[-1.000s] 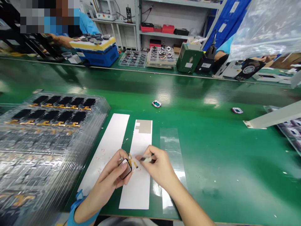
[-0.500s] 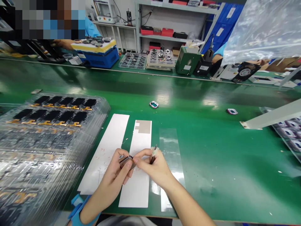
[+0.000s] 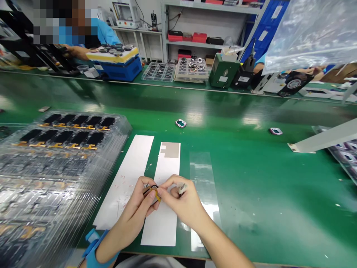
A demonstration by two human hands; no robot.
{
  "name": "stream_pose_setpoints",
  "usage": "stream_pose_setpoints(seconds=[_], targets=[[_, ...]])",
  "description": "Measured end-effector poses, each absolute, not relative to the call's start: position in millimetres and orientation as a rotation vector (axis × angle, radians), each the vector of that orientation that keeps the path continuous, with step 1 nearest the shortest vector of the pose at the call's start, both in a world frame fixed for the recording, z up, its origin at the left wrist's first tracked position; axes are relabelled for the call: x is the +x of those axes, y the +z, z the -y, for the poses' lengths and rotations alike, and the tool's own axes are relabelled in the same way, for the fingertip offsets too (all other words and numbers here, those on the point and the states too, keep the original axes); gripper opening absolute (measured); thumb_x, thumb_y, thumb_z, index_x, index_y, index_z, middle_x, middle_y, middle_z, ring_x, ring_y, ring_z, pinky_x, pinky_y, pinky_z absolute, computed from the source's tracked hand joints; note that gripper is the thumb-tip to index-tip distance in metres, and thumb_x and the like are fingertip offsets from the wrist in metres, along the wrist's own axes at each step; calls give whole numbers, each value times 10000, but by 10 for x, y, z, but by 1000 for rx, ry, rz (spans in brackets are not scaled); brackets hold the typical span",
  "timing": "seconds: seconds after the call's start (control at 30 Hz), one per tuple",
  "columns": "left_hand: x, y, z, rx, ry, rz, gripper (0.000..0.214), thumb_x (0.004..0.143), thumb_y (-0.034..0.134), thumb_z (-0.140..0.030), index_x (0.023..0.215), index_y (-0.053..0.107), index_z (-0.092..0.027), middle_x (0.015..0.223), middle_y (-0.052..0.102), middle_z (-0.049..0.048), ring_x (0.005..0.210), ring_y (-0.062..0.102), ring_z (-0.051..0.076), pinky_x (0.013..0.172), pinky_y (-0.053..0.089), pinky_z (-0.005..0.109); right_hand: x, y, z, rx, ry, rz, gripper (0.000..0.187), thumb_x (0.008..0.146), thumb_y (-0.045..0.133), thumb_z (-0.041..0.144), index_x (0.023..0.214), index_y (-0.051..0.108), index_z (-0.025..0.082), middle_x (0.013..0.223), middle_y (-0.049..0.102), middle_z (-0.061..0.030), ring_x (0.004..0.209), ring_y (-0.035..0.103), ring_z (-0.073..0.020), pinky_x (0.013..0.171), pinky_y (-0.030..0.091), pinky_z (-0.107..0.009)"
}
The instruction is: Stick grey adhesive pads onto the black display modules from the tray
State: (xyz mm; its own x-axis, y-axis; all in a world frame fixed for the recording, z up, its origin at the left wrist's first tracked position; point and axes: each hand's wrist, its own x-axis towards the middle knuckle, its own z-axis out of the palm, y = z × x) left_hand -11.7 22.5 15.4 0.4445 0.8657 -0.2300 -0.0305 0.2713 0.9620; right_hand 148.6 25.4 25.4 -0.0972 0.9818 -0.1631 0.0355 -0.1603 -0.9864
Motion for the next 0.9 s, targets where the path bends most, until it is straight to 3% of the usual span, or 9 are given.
stream_pose_setpoints(seconds=[0.17, 0.37, 0.47, 0.67, 0.8, 0.9], targets=[[-117, 152, -225, 1180, 733, -918, 207, 1013, 375, -467, 1018, 364, -260, 791, 443, -41, 729, 426, 139, 739, 388, 309, 1500, 254, -270, -1276, 1362, 1234, 212, 800, 677, 335, 704, 649, 149, 629, 513, 25, 444, 266, -43, 426, 164, -229], [-112, 155, -226, 1170, 717, -911, 169, 1018, 376, -426, 1031, 350, -260, 768, 453, -44, 726, 433, 144, 708, 385, 294, 1512, 244, -267, -1298, 1421, 1220, 222, 798, 677, 362, 703, 640, 165, 459, 348, 93, 424, 197, -57, 430, 141, -235], [-108, 141, -237, 1200, 719, -924, 119, 1017, 395, -365, 1023, 348, -256, 743, 465, -48, 709, 440, 143, 673, 373, 275, 1531, 242, -274, -1302, 1455, 1223, 224, 797, 684, 376, 716, 648, 170, 477, 384, 80, 437, 200, -64, 444, 152, -240], [-118, 145, -240, 1172, 750, -956, 146, 997, 464, -333, 1049, 358, -247, 743, 511, -37, 716, 490, 143, 660, 375, 269, 1690, 274, -342, -1215, 1342, 973, 267, 878, 607, 441, 752, 615, 205, 630, 372, 43, 566, 322, -116, 539, 272, -256], [-128, 177, -209, 1173, 747, -964, 146, 1011, 428, -375, 1012, 374, -240, 724, 493, -39, 696, 480, 138, 648, 352, 275, 1789, 351, -353, -1125, 1110, 1023, 402, 969, 451, 464, 698, 596, 205, 804, 487, -25, 813, 462, -173, 751, 373, -288], [-137, 178, -208, 1207, 717, -931, 145, 1024, 396, -377, 994, 376, -236, 728, 476, -39, 702, 467, 137, 666, 348, 282, 1819, 402, -295, -1181, 1051, 1121, 419, 1006, 367, 464, 768, 608, 216, 860, 522, -28, 798, 499, -165, 758, 402, -292]])
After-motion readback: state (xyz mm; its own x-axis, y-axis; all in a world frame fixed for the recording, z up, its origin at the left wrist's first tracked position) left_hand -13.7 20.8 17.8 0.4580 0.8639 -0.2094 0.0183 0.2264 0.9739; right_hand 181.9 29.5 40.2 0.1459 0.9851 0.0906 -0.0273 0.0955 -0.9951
